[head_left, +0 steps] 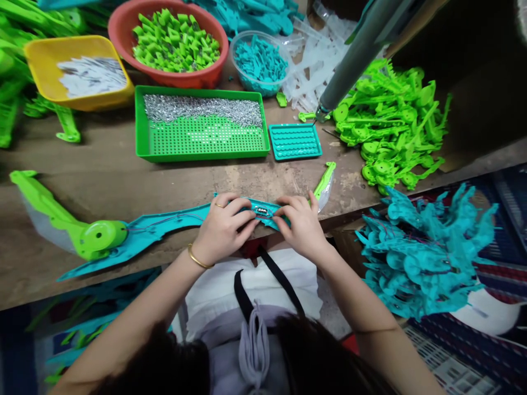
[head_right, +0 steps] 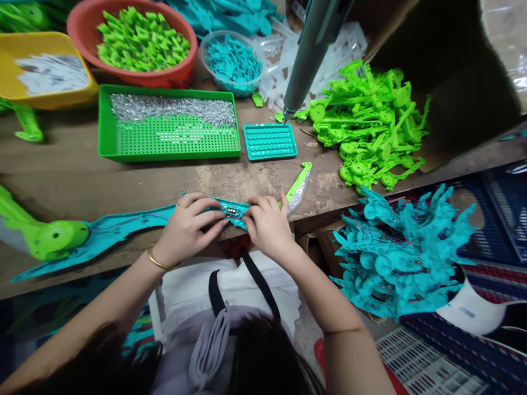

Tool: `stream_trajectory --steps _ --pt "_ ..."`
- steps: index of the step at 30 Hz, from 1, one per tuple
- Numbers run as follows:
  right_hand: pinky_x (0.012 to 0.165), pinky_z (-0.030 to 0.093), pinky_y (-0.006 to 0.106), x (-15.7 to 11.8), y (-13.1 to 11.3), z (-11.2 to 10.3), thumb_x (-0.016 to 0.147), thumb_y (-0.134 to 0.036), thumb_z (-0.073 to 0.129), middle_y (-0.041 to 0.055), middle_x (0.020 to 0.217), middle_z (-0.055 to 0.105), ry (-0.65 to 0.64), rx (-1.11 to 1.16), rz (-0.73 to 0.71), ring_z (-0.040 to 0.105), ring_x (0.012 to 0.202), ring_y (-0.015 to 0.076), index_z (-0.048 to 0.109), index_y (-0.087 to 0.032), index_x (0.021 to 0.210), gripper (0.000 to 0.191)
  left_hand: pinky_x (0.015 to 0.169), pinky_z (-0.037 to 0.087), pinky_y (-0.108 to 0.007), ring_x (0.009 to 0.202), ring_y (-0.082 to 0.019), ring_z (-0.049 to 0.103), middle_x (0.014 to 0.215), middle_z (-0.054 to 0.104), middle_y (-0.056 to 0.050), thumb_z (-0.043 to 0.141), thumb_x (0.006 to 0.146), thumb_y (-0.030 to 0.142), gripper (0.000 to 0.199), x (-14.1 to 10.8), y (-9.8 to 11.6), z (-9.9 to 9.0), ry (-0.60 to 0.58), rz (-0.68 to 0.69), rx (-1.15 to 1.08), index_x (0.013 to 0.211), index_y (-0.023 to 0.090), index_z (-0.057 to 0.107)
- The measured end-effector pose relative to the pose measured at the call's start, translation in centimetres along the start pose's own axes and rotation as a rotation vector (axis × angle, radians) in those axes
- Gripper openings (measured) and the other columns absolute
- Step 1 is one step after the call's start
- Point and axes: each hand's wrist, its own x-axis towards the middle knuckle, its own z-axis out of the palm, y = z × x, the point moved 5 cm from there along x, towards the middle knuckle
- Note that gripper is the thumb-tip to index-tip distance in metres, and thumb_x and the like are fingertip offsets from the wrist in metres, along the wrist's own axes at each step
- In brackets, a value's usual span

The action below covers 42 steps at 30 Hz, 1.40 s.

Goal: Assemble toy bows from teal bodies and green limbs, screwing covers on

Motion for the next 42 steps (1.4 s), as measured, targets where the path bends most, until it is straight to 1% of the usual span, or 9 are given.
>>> stream_trajectory --steps 5,9,13,18,21,26,33,38,42 --pt "0.117 0.009 0.063 0.3 -0.5 0.0 0.091 -0.023 0.054 0.0044 0.116 0.068 -0.015 0.033 0.08 0.055 0.115 0.0246 0.066 -0.022 0.082 0.014 0.093 0.046 -0.045 0.104 -0.027 0.054 0.102 0.069 -0.009 0.06 0.089 0.028 0.013 0.1 0.0 -0.1 -0.002 -0.029 -0.02 0.093 0.019 0.067" --pt "0.116 0.013 0.062 0.5 -0.5 0.1 0.089 -0.021 0.055 0.0049 0.113 0.069 0.027 0.046 0.145 0.055 0.113 0.0257 0.065 -0.022 0.076 0.016 0.093 0.046 -0.045 0.104 -0.028 0.055 0.105 0.068 -0.011 0.059 0.09 0.031 0.023 0.2 -0.1 0.0 -0.02 -0.067 -0.038 0.107 0.017 0.064" --pt "0.116 0.016 0.058 0.5 -0.5 0.3 0.087 -0.021 0.056 0.0049 0.11 0.07 0.06 0.029 0.152 0.056 0.11 0.0252 0.064 -0.021 0.076 0.014 0.093 0.045 -0.044 0.105 -0.028 0.054 0.106 0.066 -0.011 0.058 0.091 0.034 0.026 0.2 -0.2 0.0 -0.023 -0.071 -0.031 0.11 0.016 0.064" --pt "0.115 0.019 0.054 0.5 -0.5 0.4 0.087 -0.02 0.056 0.0041 0.108 0.069 0.064 0.014 0.133 0.056 0.108 0.0242 0.063 -0.022 0.077 0.012 0.091 0.045 -0.045 0.102 -0.028 0.054 0.104 0.065 -0.012 0.054 0.093 0.032 0.027 0.2 -0.4 0.1 -0.025 -0.111 -0.041 0.112 0.017 0.066" --pt "0.114 0.02 0.052 0.4 -0.5 0.5 0.087 -0.02 0.056 0.004 0.108 0.069 0.059 -0.011 0.109 0.055 0.107 0.0237 0.064 -0.022 0.078 0.012 0.09 0.045 -0.045 0.102 -0.027 0.054 0.105 0.062 -0.012 0.052 0.094 0.029 0.024 0.2 -0.6 0.2 -0.003 -0.142 -0.031 0.106 0.018 0.069" --pt "0.111 0.025 0.051 0.1 -0.4 0.5 0.088 -0.021 0.056 0.0053 0.109 0.068 0.06 -0.081 0.069 0.054 0.106 0.024 0.065 -0.023 0.081 0.012 0.088 0.045 -0.045 0.101 -0.026 0.053 0.105 0.062 -0.012 0.053 0.094 0.027 0.022 0.2 -0.5 0.4 -0.005 -0.115 0.007 0.099 0.018 0.072" --pt "0.116 0.02 0.055 -0.9 0.1 0.2 0.092 -0.029 0.056 0.007 0.122 0.065 0.084 -0.054 0.008 0.053 0.119 0.0243 0.066 -0.024 0.095 0.012 0.089 0.045 -0.046 0.103 -0.028 0.053 0.105 0.062 -0.014 0.056 0.091 0.024 0.02 0.2 -0.2 0.1 0.013 -0.063 0.059 0.1 0.015 0.071" --pt "0.117 0.015 0.058 -1.3 0.2 0.3 0.095 -0.032 0.053 0.0051 0.126 0.065 0.085 -0.108 -0.052 0.051 0.122 0.0247 0.069 -0.026 0.091 0.017 0.09 0.045 -0.045 0.102 -0.027 0.053 0.104 0.062 -0.012 0.056 0.091 0.026 0.019 0.2 0.0 -0.1 0.006 -0.07 0.055 0.101 0.017 0.07" --pt "0.116 0.019 0.057 -1.4 0.4 0.3 0.094 -0.032 0.054 0.0051 0.127 0.065 0.063 -0.096 -0.059 0.052 0.121 0.0244 0.069 -0.025 0.094 0.017 0.093 0.045 -0.044 0.101 -0.026 0.054 0.103 0.064 -0.011 0.057 0.09 0.024 0.018 0.1 0.0 -0.2 0.023 -0.062 0.02 0.104 0.017 0.065"
